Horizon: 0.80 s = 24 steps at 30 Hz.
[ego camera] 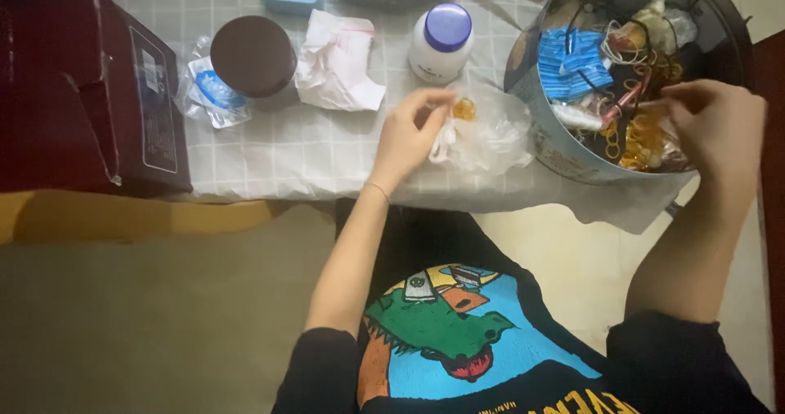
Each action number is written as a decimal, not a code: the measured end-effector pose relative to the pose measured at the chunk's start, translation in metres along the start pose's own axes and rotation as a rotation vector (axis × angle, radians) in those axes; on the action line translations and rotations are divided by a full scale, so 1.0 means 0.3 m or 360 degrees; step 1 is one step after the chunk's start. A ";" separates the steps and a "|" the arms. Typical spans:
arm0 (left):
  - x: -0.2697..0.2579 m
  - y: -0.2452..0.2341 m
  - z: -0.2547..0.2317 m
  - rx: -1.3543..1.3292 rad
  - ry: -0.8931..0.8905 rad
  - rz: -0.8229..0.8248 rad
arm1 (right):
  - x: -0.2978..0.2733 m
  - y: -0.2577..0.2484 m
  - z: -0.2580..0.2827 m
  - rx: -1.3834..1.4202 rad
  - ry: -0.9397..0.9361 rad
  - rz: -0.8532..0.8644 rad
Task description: Organizing and sorting various small household items from a round container onto a table.
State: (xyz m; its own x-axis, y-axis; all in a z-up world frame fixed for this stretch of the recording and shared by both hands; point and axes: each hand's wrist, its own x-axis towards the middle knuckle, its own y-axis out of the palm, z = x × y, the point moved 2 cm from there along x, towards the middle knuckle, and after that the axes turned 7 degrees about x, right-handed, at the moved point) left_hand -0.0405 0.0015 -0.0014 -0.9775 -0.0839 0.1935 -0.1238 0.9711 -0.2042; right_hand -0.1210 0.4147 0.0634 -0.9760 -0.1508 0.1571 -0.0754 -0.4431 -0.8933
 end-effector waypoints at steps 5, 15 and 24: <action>-0.022 -0.014 -0.015 0.0081 -0.0055 -0.0086 | -0.019 -0.039 0.118 0.0039 0.0095 -0.0245; -0.045 -0.029 0.035 -0.0188 0.0011 -0.0297 | -0.090 0.238 0.840 0.0655 -0.0751 -0.0024; -0.036 -0.028 0.157 -0.0586 0.0048 -0.0577 | 0.025 0.329 0.924 -0.0181 -0.0794 0.0116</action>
State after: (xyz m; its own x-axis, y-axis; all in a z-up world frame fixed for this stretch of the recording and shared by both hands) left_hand -0.0369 -0.0162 -0.0471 -0.8770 -0.4284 0.2176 -0.3800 0.8955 0.2316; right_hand -0.0791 0.1250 0.0930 -0.7653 -0.5933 0.2499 -0.0597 -0.3211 -0.9452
